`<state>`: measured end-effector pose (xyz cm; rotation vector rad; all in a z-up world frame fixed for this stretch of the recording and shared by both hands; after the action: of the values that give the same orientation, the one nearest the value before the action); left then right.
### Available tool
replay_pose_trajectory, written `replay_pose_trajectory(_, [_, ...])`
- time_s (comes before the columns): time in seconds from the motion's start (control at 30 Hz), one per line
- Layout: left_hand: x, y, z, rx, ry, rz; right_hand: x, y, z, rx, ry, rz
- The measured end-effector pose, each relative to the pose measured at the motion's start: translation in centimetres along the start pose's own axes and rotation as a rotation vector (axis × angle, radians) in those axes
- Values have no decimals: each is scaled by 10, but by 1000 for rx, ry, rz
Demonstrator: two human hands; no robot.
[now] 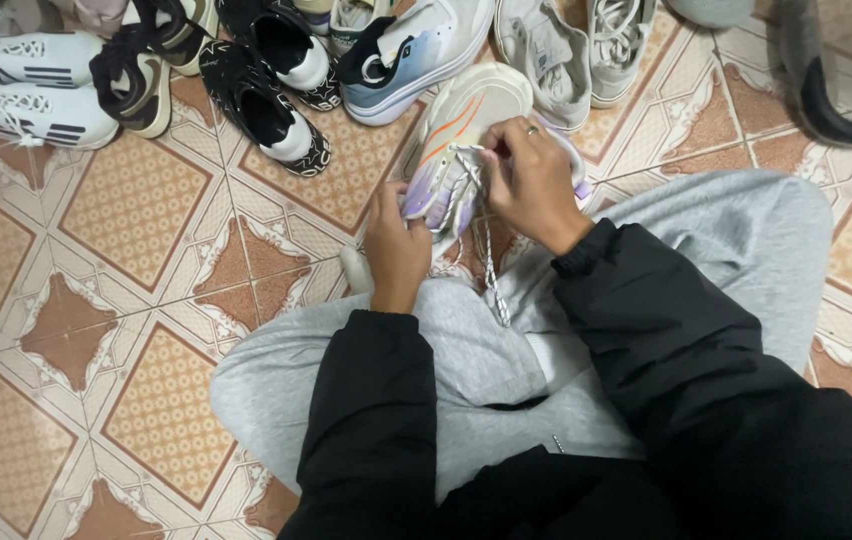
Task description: The person is sitting on the floor, lacing and unlacing several different pairs of sneakers by threading laces through the eyelets.
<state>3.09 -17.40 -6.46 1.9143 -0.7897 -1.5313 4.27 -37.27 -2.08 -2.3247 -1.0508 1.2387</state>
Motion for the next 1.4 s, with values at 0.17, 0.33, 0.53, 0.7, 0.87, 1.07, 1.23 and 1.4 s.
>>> replay_pose_trajectory(0.17, [6, -37, -2, -103, -84, -152, -43, 31, -17, 117, 203, -184])
replay_pose_trajectory(0.33, [-8, -27, -6, -89, 46, -134, -69, 60, -17, 309, 173, -495])
replay_pose_trajectory(0.53, [-1, -7, -2, 57, 25, 26, 5, 26, 2, 104, -214, -3])
replay_pose_trajectory(0.7, [7, -8, 5, 78, 1, 72, 25, 26, 10, 77, -153, 198])
replay_pose_trajectory(0.87, [4, -16, -2, 17, 6, -11, 33, 42, 15, 254, -217, -44])
replay_pose_trajectory(1.07, [-1, -38, -8, -206, -58, -181, 30, 66, 16, 636, -333, -431])
replay_pose_trajectory(1.23, [-9, -42, -14, -288, -91, -286, -16, 57, -6, 642, -297, -578])
replay_pose_trajectory(1.4, [-21, -72, -16, -354, -46, -354, -82, 126, 6, 767, 70, -560])
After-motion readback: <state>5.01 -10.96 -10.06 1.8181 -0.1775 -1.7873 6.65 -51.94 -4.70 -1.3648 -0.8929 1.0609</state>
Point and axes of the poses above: each hand's wrist, its own z-axis away from the middle knuckle, its own x-axis out of the palm, y = z × x, the point moved 7 cm from there along -z, towards the middle knuckle, and after that the axes turned 3 degrees about -x, right-handed, at the moved point
